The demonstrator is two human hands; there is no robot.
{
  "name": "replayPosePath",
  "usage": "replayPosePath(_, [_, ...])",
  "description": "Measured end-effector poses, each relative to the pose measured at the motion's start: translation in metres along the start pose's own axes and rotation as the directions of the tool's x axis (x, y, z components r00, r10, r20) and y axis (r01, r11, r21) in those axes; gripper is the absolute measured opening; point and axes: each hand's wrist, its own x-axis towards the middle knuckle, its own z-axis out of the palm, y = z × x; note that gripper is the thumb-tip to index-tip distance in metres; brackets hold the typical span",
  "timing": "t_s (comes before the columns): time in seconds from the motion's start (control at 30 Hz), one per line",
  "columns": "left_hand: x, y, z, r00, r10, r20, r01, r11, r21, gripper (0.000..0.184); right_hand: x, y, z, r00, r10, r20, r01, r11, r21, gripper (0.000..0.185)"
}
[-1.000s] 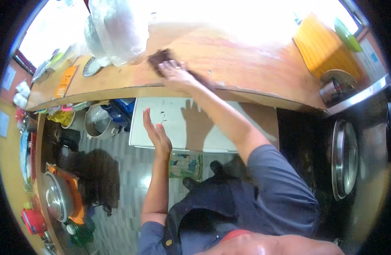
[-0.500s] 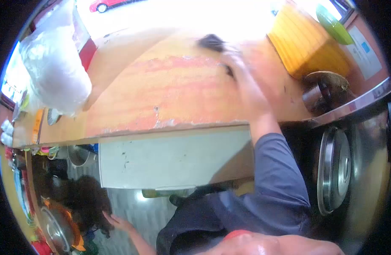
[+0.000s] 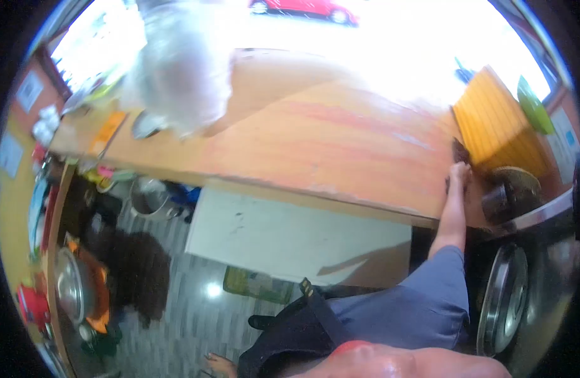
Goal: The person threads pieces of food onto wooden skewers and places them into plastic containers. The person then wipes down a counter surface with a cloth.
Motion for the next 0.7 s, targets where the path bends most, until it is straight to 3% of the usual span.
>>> replayPosePath(0.1, [0.003,-0.057,-0.004,0.987,-0.154,-0.051,0.153,0.988,-0.023,0.048,-0.086,-0.058,-0.055,0.996,0.016,-0.082,0.002,0.976,0.218,0.034])
replayPosePath(0.13, [0.006,-0.074,-0.003,0.977,-0.202,-0.071,0.199,0.979,-0.048,0.048,-0.119,-0.087,-0.079,0.993,-0.019,-0.12,0.057,0.947,0.318,0.035])
replayPosePath(0.2, [0.028,-0.148,0.011,0.966,-0.249,0.074,0.248,0.968,0.025,0.052,-0.193,-0.147,-0.136,0.972,-0.108,-0.209,0.204,0.826,0.526,0.036])
replayPosePath(0.23, [0.029,-0.159,-0.007,0.965,-0.262,0.024,0.262,0.965,0.018,0.052,-0.232,-0.18,-0.16,0.953,-0.152,-0.261,0.286,0.729,0.622,0.036])
replayPosePath(0.3, [0.051,-0.145,-0.044,0.964,-0.264,0.01,0.264,0.963,-0.054,0.053,-0.305,-0.239,-0.186,0.795,-0.244,-0.555,0.562,0.641,0.522,0.032])
replayPosePath(0.33, [0.062,-0.129,-0.071,0.94,-0.34,0.032,0.341,0.93,-0.136,0.053,-0.346,-0.27,-0.204,0.799,-0.311,-0.514,0.593,0.554,0.585,0.031])
replayPosePath(0.37, [0.082,-0.152,-0.07,0.959,-0.282,0.004,0.279,0.948,-0.153,0.053,-0.39,-0.298,-0.22,0.797,-0.377,-0.471,0.603,0.468,0.646,0.029])
replayPosePath(0.4, [0.101,-0.176,-0.071,0.975,-0.222,-0.027,0.215,0.962,-0.168,0.053,-0.436,-0.326,-0.237,0.671,-0.423,-0.609,0.741,0.368,0.561,0.028])
replayPosePath(0.43, [0.115,-0.183,-0.079,0.962,-0.271,-0.038,0.25,0.927,-0.28,0.053,-0.468,-0.358,-0.231,0.612,-0.526,-0.59,0.775,0.25,0.581,0.029])
replayPosePath(0.47, [0.132,-0.188,-0.089,0.95,-0.308,-0.046,0.267,0.882,-0.389,0.052,-0.488,-0.396,-0.198,0.44,-0.606,-0.663,0.895,0.231,0.382,0.03])
replayPosePath(0.53, [0.153,-0.192,-0.106,0.931,-0.338,-0.138,0.227,0.832,-0.506,0.052,-0.555,-0.453,-0.186,0.562,-0.706,-0.43,0.812,0.374,0.448,0.031])
replayPosePath(0.6, [0.175,-0.202,-0.116,0.921,-0.335,-0.197,0.159,0.787,-0.596,0.052,-0.587,-0.49,-0.195,0.604,-0.6,-0.525,0.796,0.424,0.431,0.031])
replayPosePath(0.7, [0.193,-0.22,-0.131,0.907,-0.326,-0.267,0.086,0.764,-0.639,0.051,-0.597,-0.556,-0.214,0.559,-0.727,-0.399,0.751,0.239,0.616,0.031])
